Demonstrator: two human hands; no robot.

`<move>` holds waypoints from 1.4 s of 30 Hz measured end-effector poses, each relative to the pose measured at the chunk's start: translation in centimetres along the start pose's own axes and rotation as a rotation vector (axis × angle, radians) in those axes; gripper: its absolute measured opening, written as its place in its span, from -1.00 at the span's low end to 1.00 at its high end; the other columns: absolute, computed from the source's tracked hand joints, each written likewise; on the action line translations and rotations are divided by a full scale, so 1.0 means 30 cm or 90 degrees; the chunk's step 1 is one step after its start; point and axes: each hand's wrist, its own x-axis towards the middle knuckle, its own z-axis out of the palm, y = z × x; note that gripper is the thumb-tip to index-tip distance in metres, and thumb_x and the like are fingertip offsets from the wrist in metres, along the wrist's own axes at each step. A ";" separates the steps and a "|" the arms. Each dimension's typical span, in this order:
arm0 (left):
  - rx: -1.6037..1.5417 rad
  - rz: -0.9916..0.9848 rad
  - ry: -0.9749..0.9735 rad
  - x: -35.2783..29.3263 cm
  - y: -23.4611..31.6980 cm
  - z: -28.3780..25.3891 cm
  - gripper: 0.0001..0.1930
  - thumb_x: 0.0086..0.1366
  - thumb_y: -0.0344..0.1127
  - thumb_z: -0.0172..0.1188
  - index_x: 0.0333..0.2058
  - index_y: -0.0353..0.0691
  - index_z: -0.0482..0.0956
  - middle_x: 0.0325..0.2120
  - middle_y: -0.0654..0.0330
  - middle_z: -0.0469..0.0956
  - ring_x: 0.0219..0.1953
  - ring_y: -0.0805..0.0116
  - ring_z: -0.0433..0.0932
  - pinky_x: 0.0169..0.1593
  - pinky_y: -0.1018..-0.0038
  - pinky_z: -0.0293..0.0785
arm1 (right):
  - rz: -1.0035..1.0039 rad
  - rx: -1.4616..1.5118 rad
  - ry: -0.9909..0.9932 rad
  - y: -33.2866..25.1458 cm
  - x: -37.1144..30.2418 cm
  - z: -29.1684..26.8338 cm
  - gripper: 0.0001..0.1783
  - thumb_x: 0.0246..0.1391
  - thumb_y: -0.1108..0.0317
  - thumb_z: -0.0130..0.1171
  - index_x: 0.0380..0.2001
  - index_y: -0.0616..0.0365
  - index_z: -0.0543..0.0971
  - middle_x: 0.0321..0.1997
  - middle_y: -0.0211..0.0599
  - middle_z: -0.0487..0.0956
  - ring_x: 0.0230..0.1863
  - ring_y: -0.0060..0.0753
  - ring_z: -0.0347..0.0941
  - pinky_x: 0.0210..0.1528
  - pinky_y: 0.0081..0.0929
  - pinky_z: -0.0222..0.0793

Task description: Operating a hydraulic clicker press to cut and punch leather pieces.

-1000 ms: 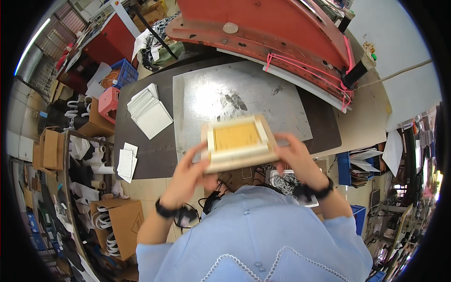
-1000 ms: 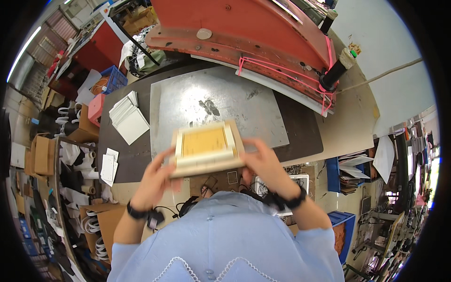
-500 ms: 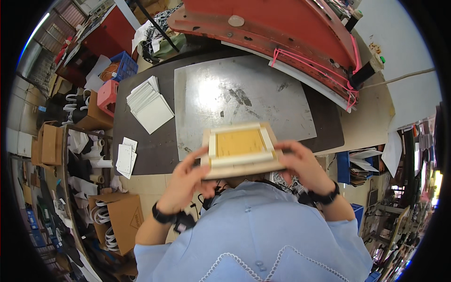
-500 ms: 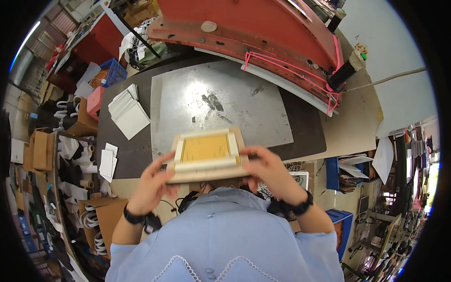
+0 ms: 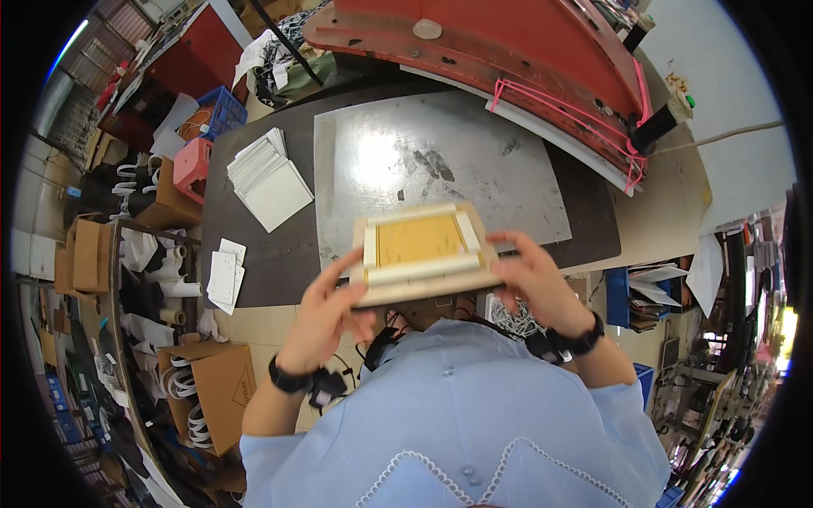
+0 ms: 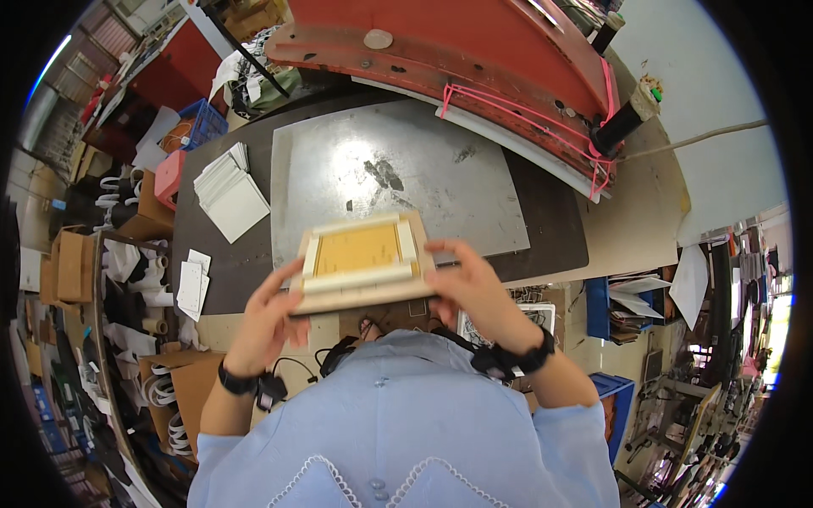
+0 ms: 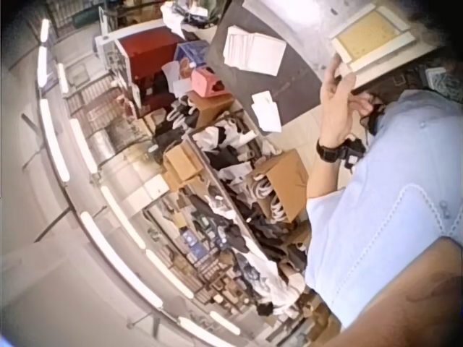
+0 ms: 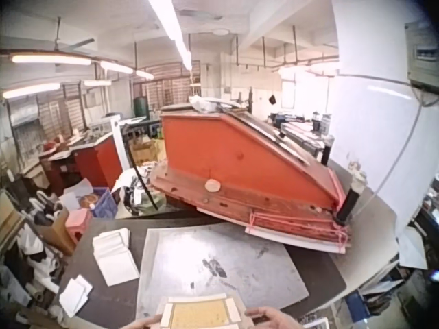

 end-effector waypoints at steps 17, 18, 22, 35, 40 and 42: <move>0.002 0.110 -0.049 0.303 0.006 0.158 -0.45 0.37 -0.23 0.12 0.28 -0.21 0.23 -0.35 0.11 0.57 -0.52 0.41 0.59 -0.49 0.61 0.53 | -0.178 0.001 0.207 -0.022 0.173 -0.212 -0.60 0.21 0.23 0.14 0.06 0.14 0.41 -0.49 -0.40 0.51 -0.61 -0.67 0.40 -0.65 -0.69 0.27; 0.013 0.097 -0.072 0.312 -0.008 0.168 -0.44 0.36 -0.23 0.13 0.28 -0.21 0.22 -0.33 0.10 0.56 -0.52 0.40 0.59 -0.49 0.60 0.53 | -0.160 0.007 0.207 -0.018 0.145 -0.227 -0.61 0.21 0.24 0.13 0.05 0.14 0.41 -0.47 -0.38 0.52 -0.62 -0.66 0.40 -0.65 -0.69 0.27; 0.040 -0.036 -0.117 0.179 -0.018 0.174 -0.39 0.36 -0.26 0.12 0.31 -0.22 0.13 -0.41 0.08 0.58 -0.55 0.38 0.60 -0.56 0.53 0.53 | -0.043 0.016 0.179 0.010 -0.070 -0.196 -0.65 0.20 0.27 0.13 0.00 0.16 0.39 -0.45 -0.31 0.55 -0.68 -0.64 0.38 -0.64 -0.70 0.34; 0.158 0.133 -0.065 0.058 -0.006 0.072 -0.48 0.40 -0.36 0.03 0.27 -0.21 0.10 -0.41 0.04 0.58 -0.51 0.33 0.62 -0.45 0.52 0.56 | -0.209 0.047 0.100 0.052 -0.069 -0.044 -0.79 0.23 0.46 0.10 -0.14 0.14 0.31 -0.34 -0.40 0.48 -0.53 -0.72 0.36 -0.49 -0.73 0.32; 0.189 0.120 -0.015 0.036 -0.208 -0.019 -0.68 0.42 -0.37 0.02 0.06 -0.21 0.15 -0.44 0.06 0.54 -0.45 0.38 0.60 -0.39 0.52 0.59 | -0.113 -0.037 0.087 0.257 -0.013 -0.042 -0.82 0.25 0.43 0.09 -0.23 0.16 0.29 -0.37 -0.39 0.47 -0.50 -0.71 0.39 -0.46 -0.69 0.36; 0.159 0.195 0.003 0.026 -0.225 -0.020 -0.73 0.42 -0.38 0.02 0.00 -0.20 0.17 -0.43 0.05 0.54 -0.45 0.38 0.60 -0.40 0.52 0.58 | -0.149 -0.007 0.081 0.261 -0.036 -0.021 -0.81 0.25 0.42 0.09 -0.25 0.18 0.28 -0.38 -0.38 0.46 -0.47 -0.70 0.42 -0.43 -0.68 0.40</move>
